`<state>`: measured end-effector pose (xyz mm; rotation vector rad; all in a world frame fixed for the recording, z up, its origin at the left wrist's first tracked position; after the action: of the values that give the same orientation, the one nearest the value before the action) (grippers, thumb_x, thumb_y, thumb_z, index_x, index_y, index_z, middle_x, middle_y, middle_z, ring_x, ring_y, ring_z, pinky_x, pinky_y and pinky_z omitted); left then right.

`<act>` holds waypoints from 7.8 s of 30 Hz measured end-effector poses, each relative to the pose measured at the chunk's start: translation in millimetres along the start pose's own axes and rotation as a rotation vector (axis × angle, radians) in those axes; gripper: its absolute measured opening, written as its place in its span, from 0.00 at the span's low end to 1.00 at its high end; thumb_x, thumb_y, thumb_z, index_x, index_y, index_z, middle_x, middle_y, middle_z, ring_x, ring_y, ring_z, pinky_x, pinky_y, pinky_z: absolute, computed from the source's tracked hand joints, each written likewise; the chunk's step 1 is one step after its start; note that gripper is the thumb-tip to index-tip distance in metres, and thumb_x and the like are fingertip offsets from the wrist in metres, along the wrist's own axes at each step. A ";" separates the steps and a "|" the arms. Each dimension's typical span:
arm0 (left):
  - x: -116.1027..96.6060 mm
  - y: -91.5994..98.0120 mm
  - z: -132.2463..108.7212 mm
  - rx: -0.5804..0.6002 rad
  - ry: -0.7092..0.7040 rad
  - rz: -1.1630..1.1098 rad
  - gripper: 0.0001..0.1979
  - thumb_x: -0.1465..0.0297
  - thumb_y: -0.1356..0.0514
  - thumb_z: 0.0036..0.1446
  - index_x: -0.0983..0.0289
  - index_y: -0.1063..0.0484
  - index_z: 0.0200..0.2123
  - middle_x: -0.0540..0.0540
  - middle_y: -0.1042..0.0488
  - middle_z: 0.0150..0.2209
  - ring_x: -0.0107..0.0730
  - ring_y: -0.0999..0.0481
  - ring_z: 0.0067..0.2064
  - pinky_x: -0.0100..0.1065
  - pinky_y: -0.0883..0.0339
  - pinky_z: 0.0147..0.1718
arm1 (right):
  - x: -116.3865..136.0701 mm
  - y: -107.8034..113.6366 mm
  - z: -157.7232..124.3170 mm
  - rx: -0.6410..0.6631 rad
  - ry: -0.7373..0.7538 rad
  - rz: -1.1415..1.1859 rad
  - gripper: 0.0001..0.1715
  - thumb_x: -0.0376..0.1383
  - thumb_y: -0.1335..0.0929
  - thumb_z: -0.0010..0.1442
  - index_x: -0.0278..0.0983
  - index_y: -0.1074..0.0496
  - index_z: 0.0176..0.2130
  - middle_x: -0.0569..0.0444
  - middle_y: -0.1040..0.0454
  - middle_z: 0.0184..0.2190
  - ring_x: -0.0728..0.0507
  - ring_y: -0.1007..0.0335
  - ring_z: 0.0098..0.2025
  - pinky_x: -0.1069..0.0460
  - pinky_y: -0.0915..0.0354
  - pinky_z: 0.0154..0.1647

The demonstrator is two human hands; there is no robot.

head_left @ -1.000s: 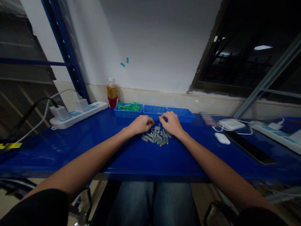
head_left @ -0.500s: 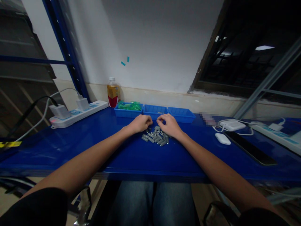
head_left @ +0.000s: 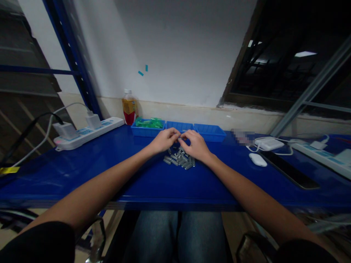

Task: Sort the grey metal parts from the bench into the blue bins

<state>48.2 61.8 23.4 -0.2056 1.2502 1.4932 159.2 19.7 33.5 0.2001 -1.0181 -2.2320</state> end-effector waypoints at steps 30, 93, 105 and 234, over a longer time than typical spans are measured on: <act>-15.4 -2.4 -7.2 0.062 -0.094 0.298 0.17 0.64 0.56 0.64 0.65 0.34 0.31 0.53 0.29 0.28 0.30 0.29 0.31 0.30 0.38 0.31 | 5.0 10.0 2.0 -0.081 -0.053 0.254 0.07 0.36 0.36 0.58 0.37 0.31 0.30 0.53 0.31 0.29 0.46 0.35 0.35 0.51 0.40 0.38; -7.2 -0.4 -2.9 0.011 -0.125 0.022 0.10 0.71 0.46 0.51 0.65 0.40 0.38 0.53 0.31 0.32 0.30 0.30 0.33 0.31 0.35 0.34 | 0.7 2.2 4.9 0.092 0.074 -0.079 0.06 0.33 0.35 0.59 0.37 0.30 0.38 0.51 0.29 0.35 0.42 0.38 0.40 0.48 0.44 0.40; 6.9 2.3 -0.3 -0.017 -0.071 -0.123 0.12 0.72 0.44 0.51 0.63 0.42 0.39 0.51 0.31 0.30 0.29 0.30 0.33 0.32 0.36 0.35 | 2.4 5.1 4.8 0.108 0.124 -0.056 0.09 0.31 0.37 0.59 0.35 0.31 0.41 0.49 0.28 0.37 0.42 0.37 0.41 0.49 0.43 0.40; -37.9 19.2 -16.0 -0.178 -0.308 0.268 0.08 0.67 0.44 0.57 0.65 0.29 0.35 0.52 0.26 0.30 0.29 0.28 0.33 0.30 0.36 0.34 | -0.8 11.4 1.7 -0.094 -0.115 0.272 0.09 0.37 0.40 0.63 0.37 0.33 0.37 0.53 0.29 0.30 0.45 0.32 0.34 0.52 0.39 0.36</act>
<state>38.9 29.8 54.2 0.0789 0.9233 1.7913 165.0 15.8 42.7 -0.1043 -0.9370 -2.0543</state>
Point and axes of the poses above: each hand's wrist, its own z-axis towards the middle knuckle, its own y-axis out of the back of the hand, x = y × z, the point moved 7 cm from there along z, towards the middle knuckle
